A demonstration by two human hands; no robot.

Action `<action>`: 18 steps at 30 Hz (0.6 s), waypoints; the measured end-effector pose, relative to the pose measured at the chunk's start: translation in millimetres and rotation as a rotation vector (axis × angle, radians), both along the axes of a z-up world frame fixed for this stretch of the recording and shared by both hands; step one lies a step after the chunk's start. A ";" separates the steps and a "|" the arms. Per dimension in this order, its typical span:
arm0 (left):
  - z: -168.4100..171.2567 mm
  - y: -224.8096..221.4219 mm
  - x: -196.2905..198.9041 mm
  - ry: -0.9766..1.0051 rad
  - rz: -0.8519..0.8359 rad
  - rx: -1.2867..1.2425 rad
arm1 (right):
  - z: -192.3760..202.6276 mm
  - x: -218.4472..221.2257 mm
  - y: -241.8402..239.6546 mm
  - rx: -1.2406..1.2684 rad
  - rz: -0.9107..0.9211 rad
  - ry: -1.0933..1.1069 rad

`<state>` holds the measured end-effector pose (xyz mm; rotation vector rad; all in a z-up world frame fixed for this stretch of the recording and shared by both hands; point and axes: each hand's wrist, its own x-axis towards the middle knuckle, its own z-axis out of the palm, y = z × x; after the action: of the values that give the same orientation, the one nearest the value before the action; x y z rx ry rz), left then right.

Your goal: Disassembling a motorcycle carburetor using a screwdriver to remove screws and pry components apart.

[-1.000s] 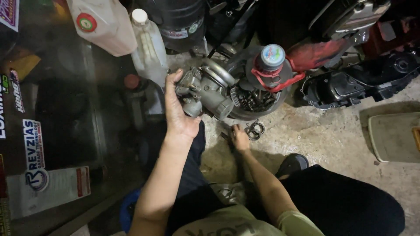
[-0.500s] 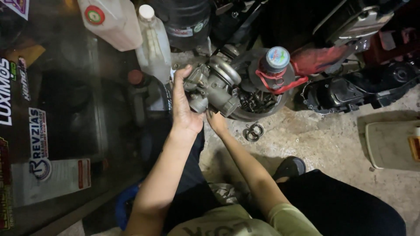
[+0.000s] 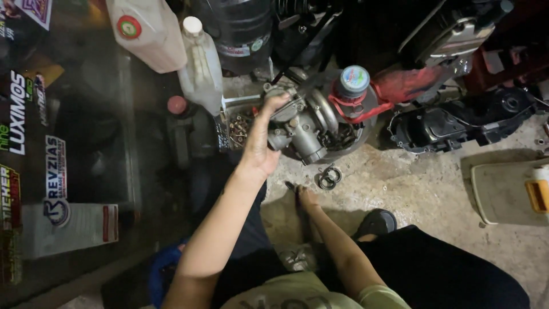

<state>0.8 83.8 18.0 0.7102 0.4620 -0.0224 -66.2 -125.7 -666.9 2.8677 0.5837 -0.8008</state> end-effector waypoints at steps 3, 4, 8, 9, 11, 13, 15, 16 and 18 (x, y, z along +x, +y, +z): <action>1.3 -2.3 -5.0 0.015 -0.055 0.067 | 16.8 0.1 0.2 0.032 -0.014 -0.018; 1.6 -5.3 -5.1 0.030 -0.081 0.084 | 26.3 0.5 0.1 0.055 -0.024 -0.026; -15.9 -10.8 4.0 -0.008 -0.126 0.129 | 106.7 8.9 31.0 0.013 -0.276 0.054; -14.1 -12.6 4.8 -0.007 -0.138 0.125 | 133.4 26.9 33.0 0.009 -0.289 0.055; -10.0 -14.7 6.1 0.060 -0.132 0.165 | 187.2 65.6 36.6 0.106 0.145 0.604; -7.9 -18.5 10.8 0.057 -0.156 0.168 | 384.0 87.9 26.1 0.125 0.304 0.732; -2.3 -21.1 7.9 0.073 -0.173 0.168 | 520.2 78.9 15.4 0.143 0.472 0.880; 3.6 -21.2 7.7 0.060 -0.186 0.193 | 560.0 85.0 2.8 0.179 0.468 0.862; 10.2 -23.0 8.1 0.043 -0.202 0.217 | 638.5 91.7 -18.2 0.214 0.460 0.840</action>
<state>8.9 60.8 28.2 0.9693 0.4366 -0.1801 25.5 -143.8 -28.4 2.2656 1.4017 -1.9121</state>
